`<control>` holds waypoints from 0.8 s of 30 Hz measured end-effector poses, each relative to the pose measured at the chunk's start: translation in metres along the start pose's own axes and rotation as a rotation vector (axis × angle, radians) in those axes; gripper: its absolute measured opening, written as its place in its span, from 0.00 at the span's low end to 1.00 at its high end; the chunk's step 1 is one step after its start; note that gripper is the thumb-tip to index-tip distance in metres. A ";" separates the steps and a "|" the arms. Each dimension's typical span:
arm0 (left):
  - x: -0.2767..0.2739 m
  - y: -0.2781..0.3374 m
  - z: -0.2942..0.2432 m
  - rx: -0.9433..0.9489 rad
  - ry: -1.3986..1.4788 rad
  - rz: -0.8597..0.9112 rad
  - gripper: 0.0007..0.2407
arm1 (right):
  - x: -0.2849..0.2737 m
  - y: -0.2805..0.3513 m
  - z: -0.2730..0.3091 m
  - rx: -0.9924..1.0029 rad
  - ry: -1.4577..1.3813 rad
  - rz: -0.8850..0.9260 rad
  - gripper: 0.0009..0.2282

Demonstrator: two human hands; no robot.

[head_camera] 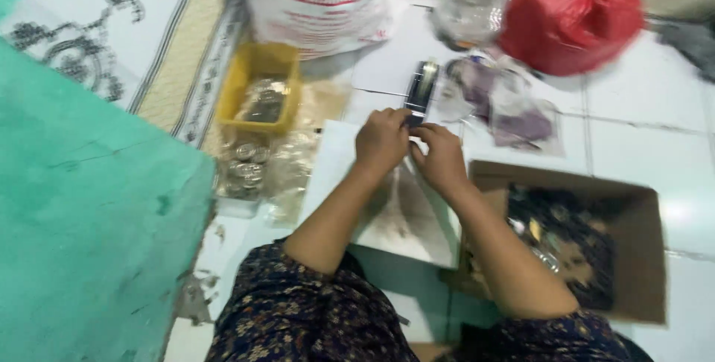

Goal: The person sorts small metal components by hand and using a pen, placing them into a cardboard box and writing notes on a notepad.

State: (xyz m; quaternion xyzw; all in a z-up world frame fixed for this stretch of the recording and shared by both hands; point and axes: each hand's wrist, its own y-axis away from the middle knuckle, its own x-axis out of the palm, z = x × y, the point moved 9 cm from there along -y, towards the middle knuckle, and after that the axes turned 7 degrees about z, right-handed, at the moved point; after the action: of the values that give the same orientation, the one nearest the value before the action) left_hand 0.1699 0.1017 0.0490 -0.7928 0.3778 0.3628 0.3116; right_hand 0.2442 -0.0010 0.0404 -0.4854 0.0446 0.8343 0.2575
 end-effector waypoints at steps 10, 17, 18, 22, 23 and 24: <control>0.197 0.046 -0.224 0.188 0.197 0.414 0.13 | -0.162 0.215 -0.170 0.553 0.000 -0.242 0.11; 0.262 0.104 -0.265 0.179 0.117 0.579 0.12 | -0.148 0.305 -0.244 0.942 -0.212 -0.278 0.12; 0.263 0.113 -0.263 0.168 0.063 0.609 0.12 | -0.141 0.311 -0.249 0.972 -0.225 -0.242 0.12; 0.307 0.129 -0.226 0.152 -0.092 0.623 0.11 | -0.094 0.322 -0.320 1.054 -0.178 -0.139 0.12; 0.305 0.130 -0.219 0.100 -0.063 0.644 0.12 | -0.085 0.324 -0.325 1.077 -0.126 -0.086 0.10; 0.303 0.130 -0.212 0.049 -0.034 0.661 0.13 | -0.077 0.325 -0.331 1.096 -0.072 -0.035 0.09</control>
State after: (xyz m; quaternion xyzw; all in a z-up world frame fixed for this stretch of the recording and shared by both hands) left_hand 0.2710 -0.2420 -0.1101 -0.6135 0.6179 0.4483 0.2022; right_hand 0.3818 -0.4188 -0.1260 -0.2522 0.4557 0.7005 0.4879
